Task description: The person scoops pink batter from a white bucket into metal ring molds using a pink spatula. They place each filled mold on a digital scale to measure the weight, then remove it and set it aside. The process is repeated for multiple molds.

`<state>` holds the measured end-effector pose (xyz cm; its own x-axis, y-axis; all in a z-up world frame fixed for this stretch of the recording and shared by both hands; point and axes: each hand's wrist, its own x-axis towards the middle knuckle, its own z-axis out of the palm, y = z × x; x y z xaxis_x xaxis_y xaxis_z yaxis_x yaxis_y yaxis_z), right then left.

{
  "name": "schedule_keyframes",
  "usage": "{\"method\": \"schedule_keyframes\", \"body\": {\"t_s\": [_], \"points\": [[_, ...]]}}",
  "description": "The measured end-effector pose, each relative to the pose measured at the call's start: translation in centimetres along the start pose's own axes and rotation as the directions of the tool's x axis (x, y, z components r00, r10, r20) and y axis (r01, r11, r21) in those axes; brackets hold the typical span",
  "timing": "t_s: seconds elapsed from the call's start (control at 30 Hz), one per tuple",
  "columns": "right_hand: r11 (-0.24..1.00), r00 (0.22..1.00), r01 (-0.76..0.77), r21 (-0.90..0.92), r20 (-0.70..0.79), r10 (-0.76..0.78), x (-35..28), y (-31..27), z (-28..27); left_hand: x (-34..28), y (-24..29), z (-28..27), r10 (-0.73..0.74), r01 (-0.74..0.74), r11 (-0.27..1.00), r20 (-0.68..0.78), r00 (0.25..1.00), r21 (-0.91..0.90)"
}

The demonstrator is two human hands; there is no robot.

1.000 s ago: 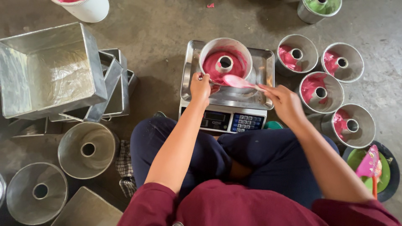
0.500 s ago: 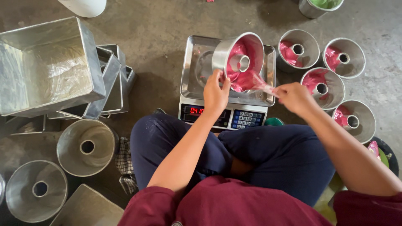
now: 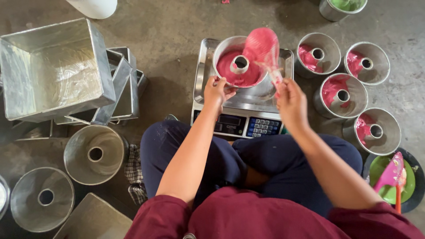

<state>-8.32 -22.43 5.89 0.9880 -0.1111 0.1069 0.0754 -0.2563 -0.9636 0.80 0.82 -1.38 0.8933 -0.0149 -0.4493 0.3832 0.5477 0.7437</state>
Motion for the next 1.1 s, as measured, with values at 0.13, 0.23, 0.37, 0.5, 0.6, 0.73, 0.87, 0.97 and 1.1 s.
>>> {"method": "schedule_keyframes", "body": {"t_s": [0.13,0.23,0.37,0.5,0.6,0.73,0.87,0.97,1.1], "points": [[0.673,0.909,0.376,-0.637,0.112,-0.401,-0.4,-0.1,2.9,0.1,-0.8,-0.3,-0.010,0.010,1.000,-0.013,1.000,0.000],[0.625,0.919,0.351,-0.697,0.129,-0.373,-0.3,0.5,3.0,0.3,-0.6,-0.4,0.042,-0.042,0.999,-0.026,0.999,0.020],[0.636,0.891,0.404,-0.657,0.126,-0.435,0.0,1.1,2.4,0.7,0.0,0.1,0.025,-0.017,0.995,-0.083,0.996,0.100],[0.672,0.929,0.334,-0.661,0.111,-0.352,-0.8,1.1,3.1,0.6,-0.5,0.5,0.014,-0.007,0.998,-0.122,0.992,0.057],[0.894,0.965,0.233,-0.382,-0.019,-0.260,1.0,-0.1,4.7,1.9,1.8,-0.4,0.042,-0.036,0.999,-0.202,0.979,0.033],[0.938,0.986,-0.152,0.311,-0.018,0.166,4.7,-2.7,7.4,4.1,8.6,-7.8,0.212,-0.226,0.973,-0.189,0.959,-0.055],[0.794,0.983,-0.163,0.586,0.030,0.181,7.8,-4.4,10.1,7.5,12.5,-15.6,0.103,-0.130,0.991,-0.402,0.910,-0.038],[0.756,0.981,-0.147,0.637,-0.001,0.192,8.9,-4.4,11.5,11.7,9.7,-17.9,-0.023,-0.089,0.981,-0.560,0.828,-0.172],[0.751,0.970,-0.159,0.641,-0.041,0.241,11.2,-3.1,12.3,21.5,5.6,-15.9,0.027,-0.099,0.988,-0.487,0.873,-0.123]]}}
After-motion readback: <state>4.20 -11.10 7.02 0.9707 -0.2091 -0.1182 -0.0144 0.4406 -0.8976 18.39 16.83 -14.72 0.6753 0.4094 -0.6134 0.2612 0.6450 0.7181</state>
